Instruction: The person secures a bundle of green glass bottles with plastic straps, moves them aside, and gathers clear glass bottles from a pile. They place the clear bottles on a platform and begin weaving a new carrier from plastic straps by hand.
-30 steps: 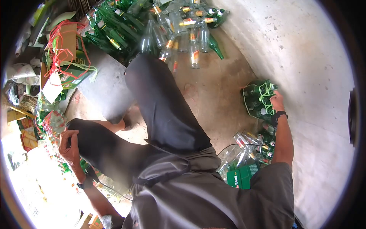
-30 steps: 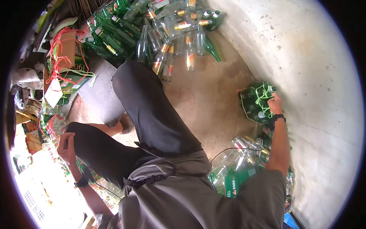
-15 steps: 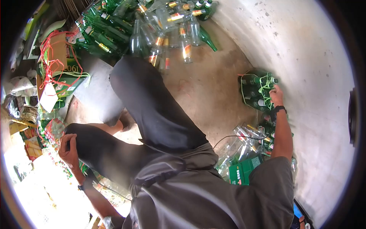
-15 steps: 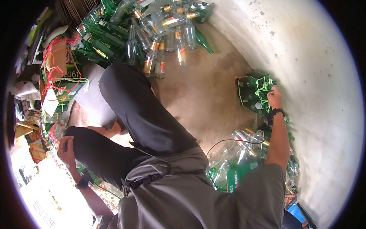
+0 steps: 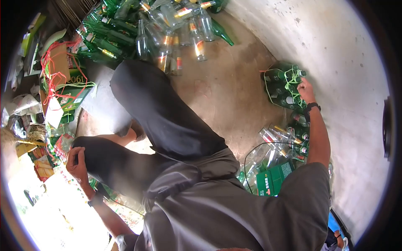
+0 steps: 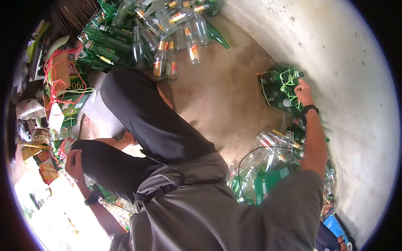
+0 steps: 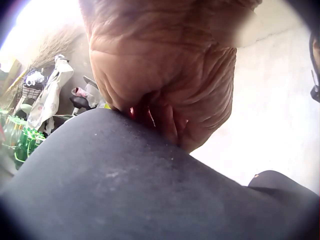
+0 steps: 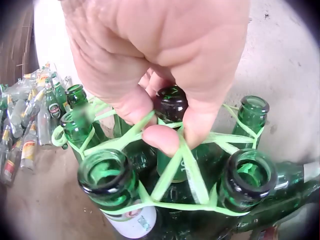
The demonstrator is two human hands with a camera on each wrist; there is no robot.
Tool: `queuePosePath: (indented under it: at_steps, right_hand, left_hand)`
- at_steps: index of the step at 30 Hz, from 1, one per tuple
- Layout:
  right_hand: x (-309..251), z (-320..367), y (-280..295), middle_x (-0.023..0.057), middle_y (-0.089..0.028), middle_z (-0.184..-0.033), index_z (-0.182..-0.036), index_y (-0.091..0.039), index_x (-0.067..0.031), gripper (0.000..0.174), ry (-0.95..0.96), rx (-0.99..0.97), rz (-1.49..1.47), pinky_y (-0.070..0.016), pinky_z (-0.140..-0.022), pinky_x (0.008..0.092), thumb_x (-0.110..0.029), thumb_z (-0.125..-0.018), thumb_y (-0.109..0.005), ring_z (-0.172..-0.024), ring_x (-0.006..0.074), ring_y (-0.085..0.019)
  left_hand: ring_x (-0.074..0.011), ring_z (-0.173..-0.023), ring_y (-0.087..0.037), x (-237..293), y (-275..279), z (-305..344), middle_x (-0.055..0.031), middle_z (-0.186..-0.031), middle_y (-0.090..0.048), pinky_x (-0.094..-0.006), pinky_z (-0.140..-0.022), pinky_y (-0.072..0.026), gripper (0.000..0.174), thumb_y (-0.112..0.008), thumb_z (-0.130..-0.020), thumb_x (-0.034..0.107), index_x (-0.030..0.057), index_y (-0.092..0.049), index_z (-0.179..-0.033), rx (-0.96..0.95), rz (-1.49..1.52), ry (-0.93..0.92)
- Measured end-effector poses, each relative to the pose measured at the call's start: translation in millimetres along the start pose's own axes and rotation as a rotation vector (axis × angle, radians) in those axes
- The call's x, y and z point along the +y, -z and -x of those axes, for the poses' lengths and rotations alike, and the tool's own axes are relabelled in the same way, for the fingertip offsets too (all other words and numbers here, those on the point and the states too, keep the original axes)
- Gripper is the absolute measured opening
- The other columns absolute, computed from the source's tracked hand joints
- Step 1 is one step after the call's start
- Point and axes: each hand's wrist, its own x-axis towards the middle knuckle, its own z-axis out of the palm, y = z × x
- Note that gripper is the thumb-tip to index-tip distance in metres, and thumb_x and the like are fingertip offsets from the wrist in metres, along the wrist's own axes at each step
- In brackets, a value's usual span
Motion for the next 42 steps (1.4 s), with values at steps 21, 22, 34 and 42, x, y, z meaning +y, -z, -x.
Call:
queuePosePath:
  at_steps: [21, 22, 34, 42]
  right_hand:
    - [-90, 120, -102, 0.0152, -0.069, -0.103, -0.111, -0.069, -0.0109, 0.024, 0.451, 0.432, 0.115, -0.0542, -0.088, 0.045, -0.003, -0.089, -0.064, -0.096, 0.0375, -0.067]
    - [-79, 117, -126, 0.0157, -0.067, -0.105, -0.111, -0.068, -0.0099, 0.029, 0.559, 0.372, 0.203, -0.0538, -0.088, 0.0458, -0.001, -0.084, -0.065, -0.101, 0.0375, -0.065]
    - [14, 73, -179, 0.0075, -0.064, -0.102, -0.091, -0.074, -0.0125, 0.013, 0.61, 0.082, 1.057, -0.0482, -0.091, 0.0407, -0.012, -0.083, -0.064, -0.104, 0.0262, -0.062]
    - [30, 63, -153, 0.0028, -0.064, -0.098, -0.083, -0.075, -0.0143, 0.012, 0.771, -0.015, 1.146, -0.0448, -0.092, 0.0358, -0.013, -0.082, -0.063, -0.106, 0.0215, -0.058]
  left_hand:
    - [-0.0092, -0.091, -0.063, 4, -1, -4, -0.0023, -0.094, -0.07, -0.0241, -0.086, -0.0503, 0.008, -0.07, -0.093, -0.004, -0.0016, -0.072, -0.1, -0.01, -0.038, -0.025]
    - [-0.009, -0.09, -0.063, 1, 0, -6, -0.0023, -0.094, -0.071, -0.0238, -0.085, -0.0503, 0.008, -0.07, -0.093, -0.004, -0.0016, -0.072, -0.1, -0.017, -0.049, -0.048]
    - [-0.0074, -0.089, -0.063, 1, -1, -3, -0.0005, -0.094, -0.069, -0.0214, -0.084, -0.0495, 0.009, -0.07, -0.093, -0.005, -0.0019, -0.072, -0.101, -0.015, 0.03, -0.027]
    - [-0.0073, -0.091, -0.064, 6, 0, -4, -0.0006, -0.094, -0.07, -0.0215, -0.086, -0.0493, 0.007, -0.07, -0.093, -0.006, -0.0022, -0.071, -0.099, -0.018, 0.009, 0.002]
